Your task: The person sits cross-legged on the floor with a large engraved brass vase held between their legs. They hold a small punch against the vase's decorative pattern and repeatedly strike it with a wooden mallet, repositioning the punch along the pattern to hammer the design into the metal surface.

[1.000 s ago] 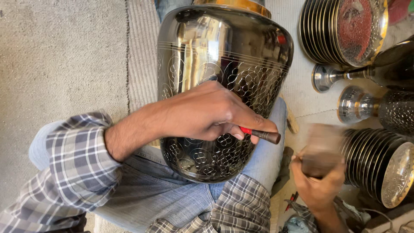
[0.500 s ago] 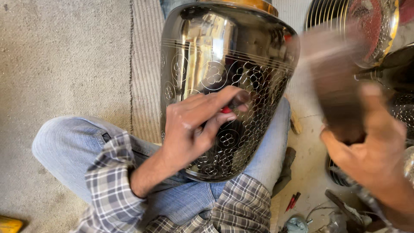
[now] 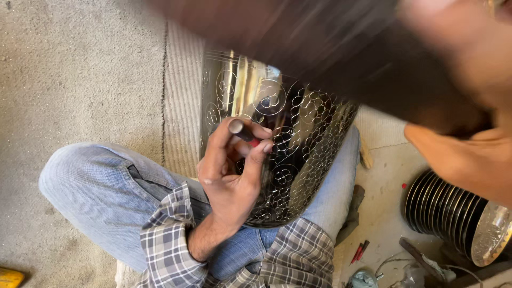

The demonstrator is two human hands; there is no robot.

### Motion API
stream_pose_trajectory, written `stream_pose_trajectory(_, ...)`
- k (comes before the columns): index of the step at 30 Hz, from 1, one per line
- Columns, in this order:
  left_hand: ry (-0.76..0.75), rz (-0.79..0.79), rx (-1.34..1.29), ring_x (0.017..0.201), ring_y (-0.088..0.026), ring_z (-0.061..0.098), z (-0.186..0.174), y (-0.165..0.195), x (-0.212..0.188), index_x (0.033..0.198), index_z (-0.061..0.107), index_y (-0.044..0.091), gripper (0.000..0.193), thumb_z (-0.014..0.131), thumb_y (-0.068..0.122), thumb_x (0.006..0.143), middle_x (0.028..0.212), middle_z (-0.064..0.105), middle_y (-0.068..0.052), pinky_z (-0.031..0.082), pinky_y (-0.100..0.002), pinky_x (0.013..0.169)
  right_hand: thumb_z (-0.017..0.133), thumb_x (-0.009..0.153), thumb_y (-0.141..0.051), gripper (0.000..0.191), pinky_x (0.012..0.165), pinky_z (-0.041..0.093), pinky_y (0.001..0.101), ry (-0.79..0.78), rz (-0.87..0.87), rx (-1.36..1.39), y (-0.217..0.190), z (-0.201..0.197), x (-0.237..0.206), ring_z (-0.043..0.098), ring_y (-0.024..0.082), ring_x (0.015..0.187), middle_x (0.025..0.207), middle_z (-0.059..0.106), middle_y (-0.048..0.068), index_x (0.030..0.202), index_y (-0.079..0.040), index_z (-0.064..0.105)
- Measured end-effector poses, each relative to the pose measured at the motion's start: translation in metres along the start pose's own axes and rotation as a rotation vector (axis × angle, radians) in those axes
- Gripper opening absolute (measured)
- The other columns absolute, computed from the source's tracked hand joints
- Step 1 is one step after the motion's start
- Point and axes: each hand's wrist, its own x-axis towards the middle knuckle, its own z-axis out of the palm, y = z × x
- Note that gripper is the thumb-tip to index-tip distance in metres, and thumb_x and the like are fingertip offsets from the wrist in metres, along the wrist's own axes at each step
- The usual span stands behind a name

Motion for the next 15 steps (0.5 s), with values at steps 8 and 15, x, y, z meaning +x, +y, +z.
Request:
stream_pose_trajectory(8, 0.032, 0.066, -0.068, 0.074, -0.006, 0.057, 0.003, -0.004, -0.005, 0.132, 0.052, -0.003, 0.04, 0.078, -0.005, 0.102, 0.104, 0.073, -0.012, 0.05, -0.018, 0.061, 0.073, 0.079, 0.004, 0.095, 0.054, 0.052, 0.0328, -0.172, -0.101, -0.319, -0.005, -0.003, 0.004, 0.054, 0.016, 0.054, 0.079, 0.055, 0.001, 0.159, -0.036, 0.041)
stream_pose_trajectory(15, -0.286, 0.069, -0.132, 0.073, -0.01, 0.072, -0.009, -0.008, 0.033, 0.141, 0.054, 0.006, 0.044, 0.074, -0.001, 0.102, 0.119, 0.077, -0.012, 0.063, -0.022, 0.057, 0.08, 0.078, 0.0, 0.076, 0.059, 0.054, 0.032, 0.159, 0.226, 0.122, 0.012, 0.036, -0.049, 0.067, 0.018, 0.065, 0.083, 0.066, 0.01, 0.146, -0.003, 0.047)
